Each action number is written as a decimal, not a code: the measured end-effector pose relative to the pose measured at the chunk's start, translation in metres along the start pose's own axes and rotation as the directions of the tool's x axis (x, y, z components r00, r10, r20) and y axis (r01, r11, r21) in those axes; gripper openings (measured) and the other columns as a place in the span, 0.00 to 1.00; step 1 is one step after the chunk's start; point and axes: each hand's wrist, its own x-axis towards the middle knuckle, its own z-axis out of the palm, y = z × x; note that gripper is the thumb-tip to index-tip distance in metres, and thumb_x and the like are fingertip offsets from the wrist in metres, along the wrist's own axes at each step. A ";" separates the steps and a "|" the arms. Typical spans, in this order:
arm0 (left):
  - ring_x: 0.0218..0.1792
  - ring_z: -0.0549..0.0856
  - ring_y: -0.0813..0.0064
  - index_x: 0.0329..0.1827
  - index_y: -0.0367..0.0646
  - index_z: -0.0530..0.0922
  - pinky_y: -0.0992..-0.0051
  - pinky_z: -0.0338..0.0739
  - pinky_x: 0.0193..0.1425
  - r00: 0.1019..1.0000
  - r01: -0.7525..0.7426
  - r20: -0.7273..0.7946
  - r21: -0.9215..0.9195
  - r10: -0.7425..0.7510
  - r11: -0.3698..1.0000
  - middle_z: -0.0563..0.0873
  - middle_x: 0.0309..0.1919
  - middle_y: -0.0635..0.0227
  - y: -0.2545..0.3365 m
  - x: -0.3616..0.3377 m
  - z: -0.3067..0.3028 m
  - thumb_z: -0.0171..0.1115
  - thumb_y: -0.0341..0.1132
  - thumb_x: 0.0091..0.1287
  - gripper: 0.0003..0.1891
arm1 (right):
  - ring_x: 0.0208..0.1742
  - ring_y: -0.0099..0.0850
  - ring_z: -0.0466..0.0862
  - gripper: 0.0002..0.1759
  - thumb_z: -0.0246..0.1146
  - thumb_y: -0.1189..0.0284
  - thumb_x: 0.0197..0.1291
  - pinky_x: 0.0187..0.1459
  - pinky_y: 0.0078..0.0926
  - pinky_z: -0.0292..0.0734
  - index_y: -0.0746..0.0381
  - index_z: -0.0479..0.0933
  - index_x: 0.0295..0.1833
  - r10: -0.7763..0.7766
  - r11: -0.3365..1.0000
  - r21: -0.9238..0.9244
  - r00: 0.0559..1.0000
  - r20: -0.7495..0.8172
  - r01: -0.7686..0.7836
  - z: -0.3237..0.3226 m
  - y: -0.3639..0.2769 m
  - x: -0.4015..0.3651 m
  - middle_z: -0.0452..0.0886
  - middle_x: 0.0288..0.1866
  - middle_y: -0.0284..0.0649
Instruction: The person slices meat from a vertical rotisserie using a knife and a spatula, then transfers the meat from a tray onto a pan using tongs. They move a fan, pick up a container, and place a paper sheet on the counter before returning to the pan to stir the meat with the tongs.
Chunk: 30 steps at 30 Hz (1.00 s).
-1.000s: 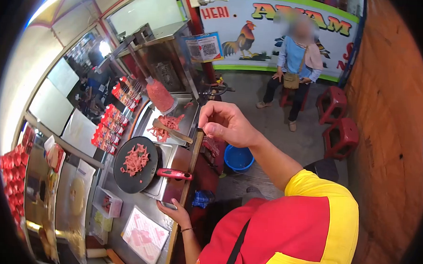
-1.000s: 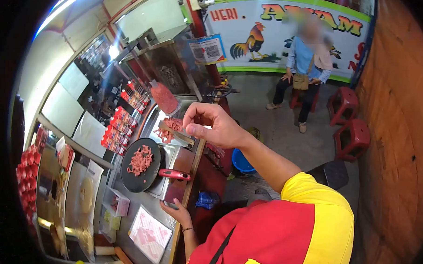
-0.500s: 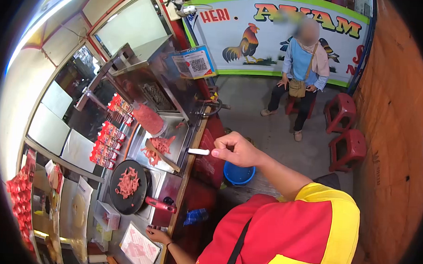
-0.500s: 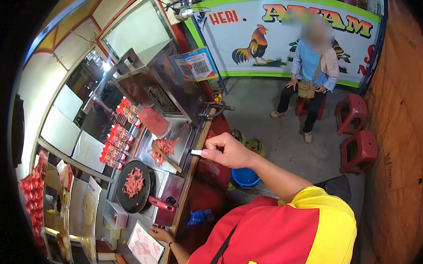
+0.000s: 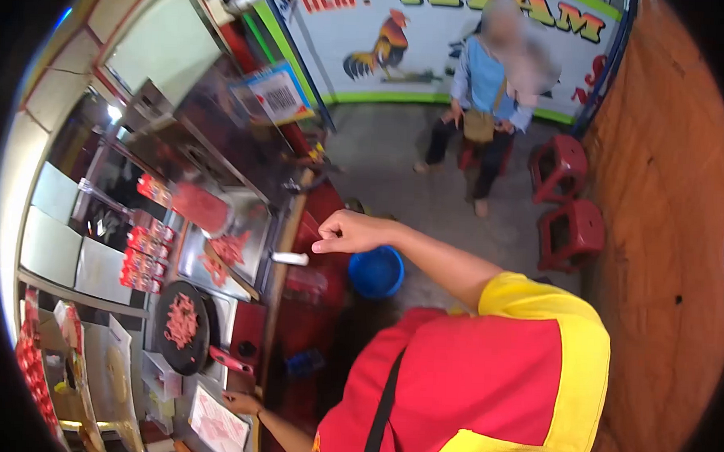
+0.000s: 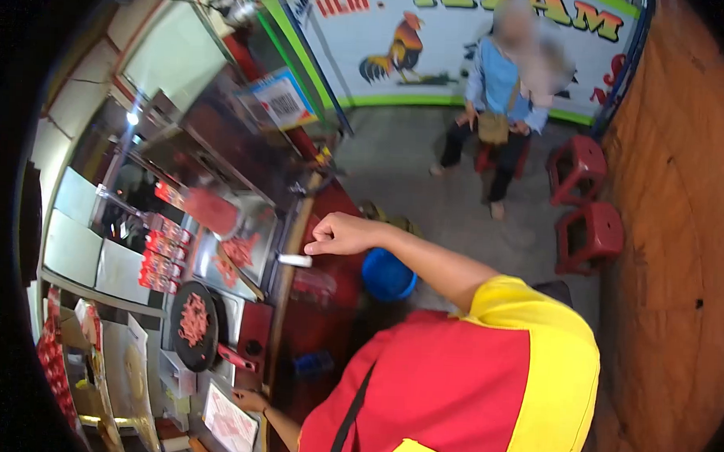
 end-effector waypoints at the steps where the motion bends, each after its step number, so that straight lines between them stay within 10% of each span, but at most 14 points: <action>1: 0.42 0.85 0.41 0.50 0.24 0.84 0.53 0.79 0.53 0.990 0.121 0.072 -0.040 -0.118 0.992 0.88 0.44 0.38 0.000 0.002 0.000 0.50 0.45 0.86 0.26 | 0.23 0.28 0.61 0.35 0.69 0.49 0.72 0.26 0.40 0.58 0.61 0.62 0.22 -0.023 0.988 -0.155 0.999 -0.034 0.018 0.013 0.035 -0.003 0.63 0.18 0.36; 4: 0.43 0.85 0.40 0.51 0.23 0.83 0.53 0.78 0.53 1.000 -0.023 0.003 -0.003 0.023 1.000 0.88 0.46 0.36 0.006 -0.005 -0.006 0.50 0.45 0.86 0.27 | 0.25 0.42 0.81 0.34 0.67 0.43 0.66 0.29 0.46 0.72 0.64 0.76 0.22 0.339 0.864 -0.456 0.916 0.214 -0.213 0.046 0.149 -0.035 0.80 0.21 0.47; 8: 0.48 0.84 0.37 0.56 0.23 0.82 0.53 0.77 0.58 0.999 -0.002 0.040 0.024 0.001 1.000 0.87 0.51 0.34 0.036 -0.017 -0.018 0.48 0.43 0.86 0.25 | 0.40 0.51 0.90 0.25 0.64 0.52 0.65 0.44 0.53 0.83 0.66 0.89 0.39 0.613 0.682 -0.556 0.786 0.079 -0.476 0.119 0.320 -0.160 0.91 0.38 0.53; 9: 0.50 0.83 0.35 0.58 0.23 0.82 0.54 0.77 0.59 0.999 -0.038 0.023 0.025 0.038 0.999 0.87 0.52 0.34 0.034 -0.015 -0.015 0.48 0.41 0.86 0.24 | 0.40 0.50 0.90 0.25 0.64 0.53 0.64 0.45 0.53 0.83 0.67 0.89 0.42 0.835 0.514 -0.600 0.519 0.185 -0.613 0.106 0.283 -0.179 0.91 0.40 0.53; 13: 0.54 0.84 0.36 0.58 0.21 0.82 0.54 0.78 0.62 0.995 0.042 0.087 0.092 -0.050 0.995 0.87 0.54 0.33 0.029 -0.008 -0.014 0.49 0.38 0.85 0.23 | 0.54 0.44 0.90 0.23 0.66 0.60 0.58 0.53 0.48 0.84 0.62 0.89 0.54 0.970 0.240 -0.645 0.213 0.120 -0.726 0.158 0.438 -0.367 0.90 0.56 0.50; 15: 0.53 0.84 0.36 0.57 0.21 0.82 0.54 0.77 0.62 0.998 0.003 0.059 0.075 -0.008 0.997 0.86 0.54 0.32 0.014 -0.002 -0.009 0.49 0.38 0.85 0.23 | 0.49 0.42 0.91 0.20 0.66 0.62 0.57 0.49 0.46 0.85 0.63 0.90 0.50 0.977 0.210 -0.581 0.189 0.097 -0.787 0.123 0.311 -0.358 0.92 0.50 0.50; 18: 0.46 0.83 0.37 0.52 0.19 0.83 0.52 0.76 0.58 1.000 -0.025 0.007 0.039 0.025 0.999 0.86 0.49 0.31 0.021 -0.008 -0.008 0.47 0.42 0.87 0.26 | 0.40 0.40 0.92 0.18 0.65 0.63 0.58 0.42 0.42 0.86 0.65 0.90 0.44 0.995 0.098 -0.414 0.075 0.073 -0.905 0.117 0.299 -0.383 0.92 0.42 0.48; 22: 0.36 0.77 0.42 0.43 0.18 0.80 0.50 0.73 0.50 0.993 -0.107 -0.056 -0.079 0.103 0.991 0.84 0.36 0.33 0.047 -0.020 -0.020 0.42 0.53 0.88 0.37 | 0.32 0.40 0.90 0.17 0.64 0.61 0.59 0.35 0.44 0.84 0.65 0.88 0.34 0.988 0.149 -0.421 0.157 0.015 -0.895 0.114 0.296 -0.378 0.90 0.31 0.45; 24: 0.29 0.75 0.52 0.34 0.22 0.76 0.53 0.74 0.40 0.988 0.127 0.103 -0.096 -0.117 0.987 0.79 0.27 0.43 0.047 -0.018 -0.023 0.41 0.55 0.88 0.38 | 0.32 0.40 0.89 0.17 0.63 0.62 0.59 0.35 0.45 0.83 0.65 0.88 0.32 0.981 0.184 -0.373 0.195 0.009 -0.909 0.120 0.298 -0.357 0.89 0.30 0.46; 30: 0.26 0.74 0.67 0.34 0.30 0.75 0.64 0.73 0.26 0.994 0.092 0.080 -0.251 -0.074 0.964 0.78 0.26 0.58 0.033 -0.019 -0.016 0.42 0.58 0.88 0.36 | 0.29 0.44 0.87 0.21 0.59 0.58 0.63 0.36 0.47 0.83 0.64 0.86 0.30 0.902 0.409 -0.523 0.418 0.108 -0.748 0.141 0.348 -0.266 0.87 0.27 0.47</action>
